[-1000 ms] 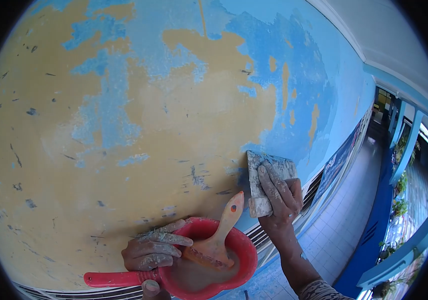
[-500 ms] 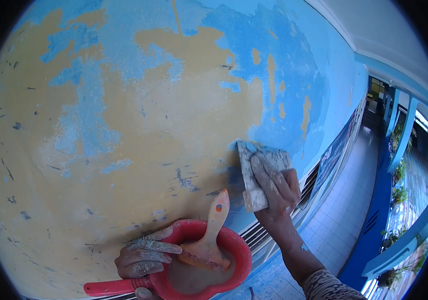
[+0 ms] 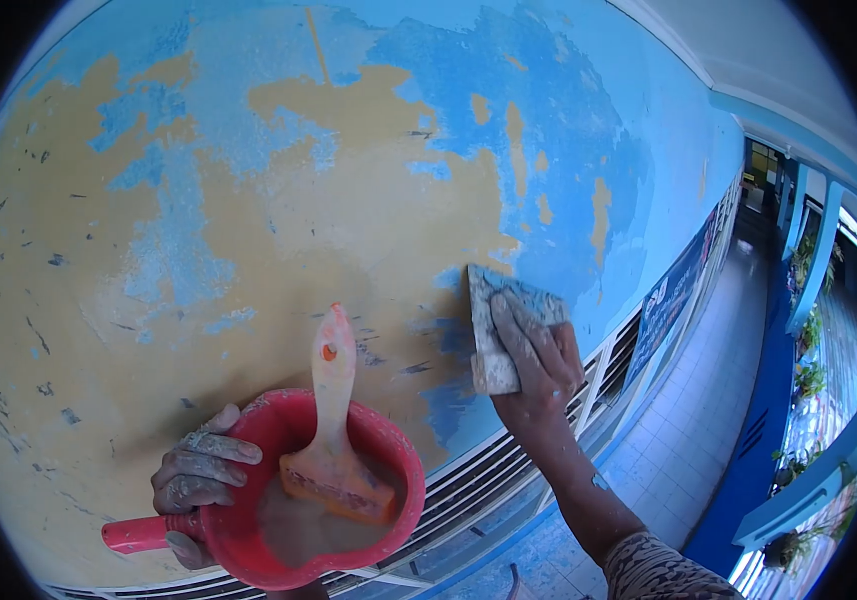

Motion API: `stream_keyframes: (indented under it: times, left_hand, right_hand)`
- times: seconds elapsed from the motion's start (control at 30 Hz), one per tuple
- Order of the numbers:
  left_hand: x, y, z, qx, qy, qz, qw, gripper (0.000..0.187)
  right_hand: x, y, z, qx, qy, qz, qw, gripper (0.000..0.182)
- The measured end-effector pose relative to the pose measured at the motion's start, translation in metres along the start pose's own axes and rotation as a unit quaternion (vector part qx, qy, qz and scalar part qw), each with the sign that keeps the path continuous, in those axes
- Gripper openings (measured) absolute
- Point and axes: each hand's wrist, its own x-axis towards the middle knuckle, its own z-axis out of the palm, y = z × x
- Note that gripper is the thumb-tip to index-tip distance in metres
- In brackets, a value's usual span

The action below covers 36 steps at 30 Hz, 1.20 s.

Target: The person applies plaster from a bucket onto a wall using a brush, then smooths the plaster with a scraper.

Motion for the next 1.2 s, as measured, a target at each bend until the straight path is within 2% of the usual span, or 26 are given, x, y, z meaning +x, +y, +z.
stream_keyframes:
  times: [0.03, 0.07, 0.13, 0.17, 0.23, 0.37, 0.43, 0.47, 0.53, 0.6, 0.63, 0.77, 0.8, 0.9, 0.97, 1.1, 1.17, 1.2]
  left_hand:
    - [-0.001, 0.003, 0.006, 0.0, 0.048, -0.017, 0.999, 0.054]
    - [0.002, 0.001, 0.003, 0.0, 0.046, -0.013, 0.999, 0.054]
    - [0.01, -0.002, -0.008, -0.025, -0.062, 0.013, 0.998, 0.055]
    - [0.012, -0.001, -0.005, -0.022, -0.065, 0.011, 0.998, 0.055]
    - [0.009, 0.003, 0.009, 0.005, 0.043, -0.016, 0.999, 0.058]
    - [0.009, 0.006, 0.014, -0.003, 0.087, -0.014, 0.996, 0.059]
    - [0.015, 0.003, -0.003, 0.004, -0.079, 0.008, 0.997, 0.053]
    - [0.014, -0.001, -0.002, 0.004, -0.08, 0.008, 0.997, 0.053]
    - [0.01, -0.001, 0.007, 0.018, 0.027, 0.026, 0.999, 0.059]
    - [0.007, -0.002, 0.004, 0.009, 0.027, 0.031, 0.999, 0.059]
    - [0.009, -0.003, 0.003, 0.002, 0.021, 0.039, 0.999, 0.059]
    - [0.015, -0.003, 0.008, 0.035, 0.009, 0.075, 0.997, 0.059]
    - [0.013, -0.005, 0.005, 0.026, 0.009, 0.066, 0.997, 0.059]
    - [0.009, -0.004, 0.006, 0.016, 0.019, 0.054, 0.998, 0.058]
    - [0.011, -0.003, 0.007, 0.016, 0.022, 0.061, 0.998, 0.059]
    - [0.012, -0.004, 0.004, 0.017, 0.0, 0.062, 0.998, 0.059]
    - [0.011, -0.005, 0.002, 0.025, -0.003, 0.057, 0.998, 0.06]
    - [0.008, -0.006, 0.002, 0.02, 0.009, 0.059, 0.998, 0.06]
  right_hand:
    - [-0.009, 0.0, -0.001, -0.01, -0.006, 0.0, 1.0, 0.058]
    - [-0.012, 0.002, -0.001, -0.02, -0.01, -0.002, 1.0, 0.058]
    - [0.028, 0.015, 0.004, -0.025, 0.022, 0.0, 0.999, 0.053]
    - [0.046, 0.017, 0.006, -0.024, 0.024, 0.013, 0.999, 0.052]
    - [0.047, 0.017, 0.003, -0.023, 0.018, 0.022, 0.999, 0.052]
    - [0.005, 0.014, 0.003, -0.017, 0.022, -0.007, 1.0, 0.05]
    - [0.022, 0.02, 0.003, -0.028, 0.018, -0.003, 0.999, 0.055]
    - [0.043, 0.027, 0.005, -0.029, 0.023, -0.002, 0.999, 0.058]
    - [0.049, 0.026, 0.005, -0.025, 0.015, 0.014, 0.999, 0.062]
    - [0.031, 0.022, 0.003, 0.003, 0.022, 0.002, 1.0, 0.062]
    - [0.016, 0.016, -0.002, 0.004, -0.004, 0.003, 1.0, 0.063]
    - [0.061, 0.035, 0.002, -0.037, 0.003, -0.038, 0.999, 0.066]
    - [0.09, 0.03, 0.0, -0.032, 0.013, -0.014, 0.999, 0.052]
    - [0.092, 0.034, -0.002, -0.045, -0.01, -0.021, 0.999, 0.046]
    - [0.05, 0.04, 0.002, -0.015, -0.002, -0.078, 0.997, 0.069]
    - [0.097, 0.035, 0.001, -0.016, -0.005, -0.073, 0.997, 0.07]
    - [0.137, 0.029, -0.004, -0.057, -0.012, -0.07, 0.996, 0.042]
    - [0.129, 0.032, -0.002, -0.056, -0.017, -0.071, 0.996, 0.042]
